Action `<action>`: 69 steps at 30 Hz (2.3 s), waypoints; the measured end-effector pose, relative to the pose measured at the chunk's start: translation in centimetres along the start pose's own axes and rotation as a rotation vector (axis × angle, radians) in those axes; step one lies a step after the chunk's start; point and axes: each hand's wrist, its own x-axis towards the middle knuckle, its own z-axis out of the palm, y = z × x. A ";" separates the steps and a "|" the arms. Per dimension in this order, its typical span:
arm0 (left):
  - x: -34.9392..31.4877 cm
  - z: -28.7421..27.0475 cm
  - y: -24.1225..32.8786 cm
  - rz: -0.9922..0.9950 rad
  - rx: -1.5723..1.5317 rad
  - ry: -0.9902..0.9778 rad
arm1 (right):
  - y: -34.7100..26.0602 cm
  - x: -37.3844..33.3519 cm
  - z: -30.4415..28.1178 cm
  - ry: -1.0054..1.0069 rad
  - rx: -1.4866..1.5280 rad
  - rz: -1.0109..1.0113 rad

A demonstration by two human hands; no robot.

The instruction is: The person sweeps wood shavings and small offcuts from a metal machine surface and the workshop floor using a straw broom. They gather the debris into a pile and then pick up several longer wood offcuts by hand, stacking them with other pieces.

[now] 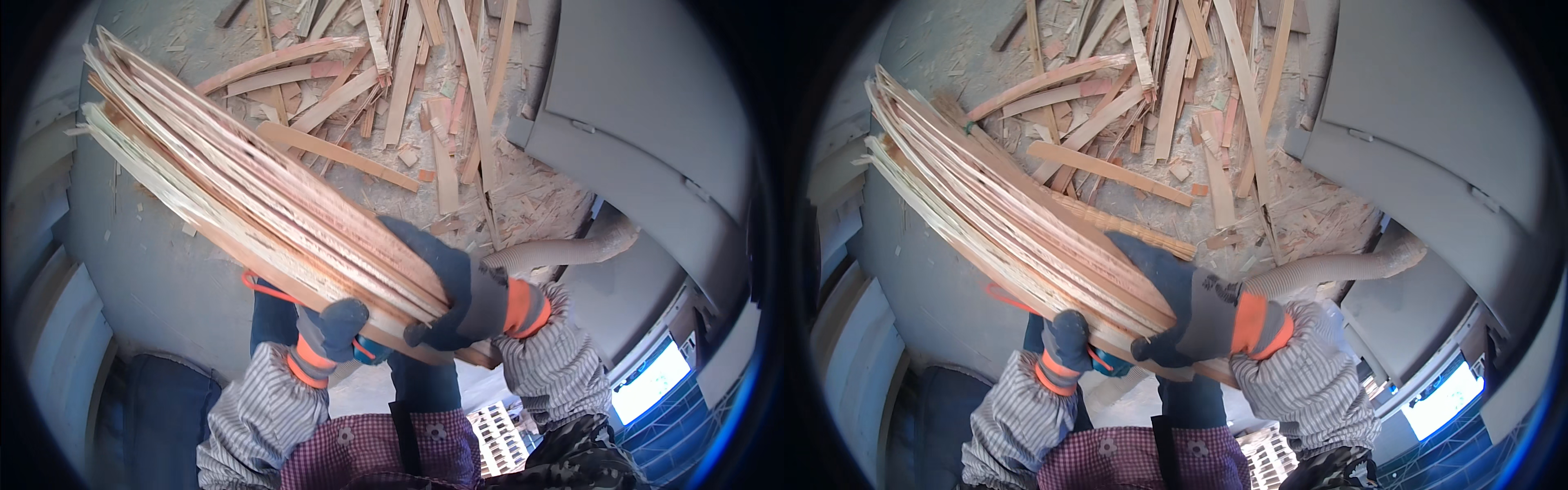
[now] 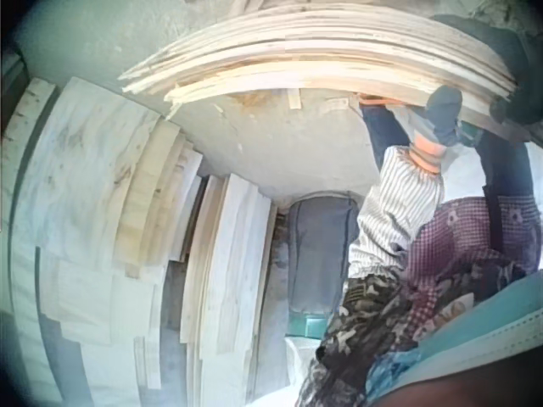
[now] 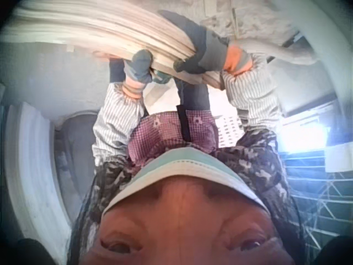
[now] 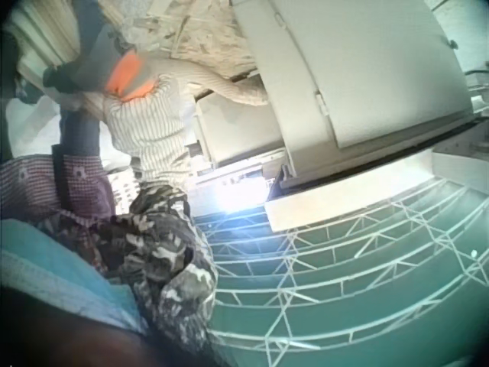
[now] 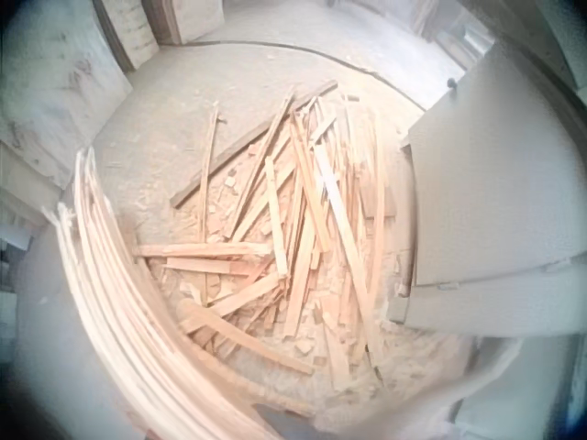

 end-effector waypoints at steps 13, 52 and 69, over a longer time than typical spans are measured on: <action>-16.2 11.1 0.0 -0.083 -0.259 0.136 | -8.9 -12.9 8.7 -0.139 0.207 0.281; -47.2 16.4 -35.4 -1.409 0.983 -0.081 | 5.9 -58.4 56.5 1.317 1.520 -0.330; -45.5 32.3 -57.8 -1.513 1.016 -0.622 | 15.4 -79.4 50.1 1.740 1.449 -0.220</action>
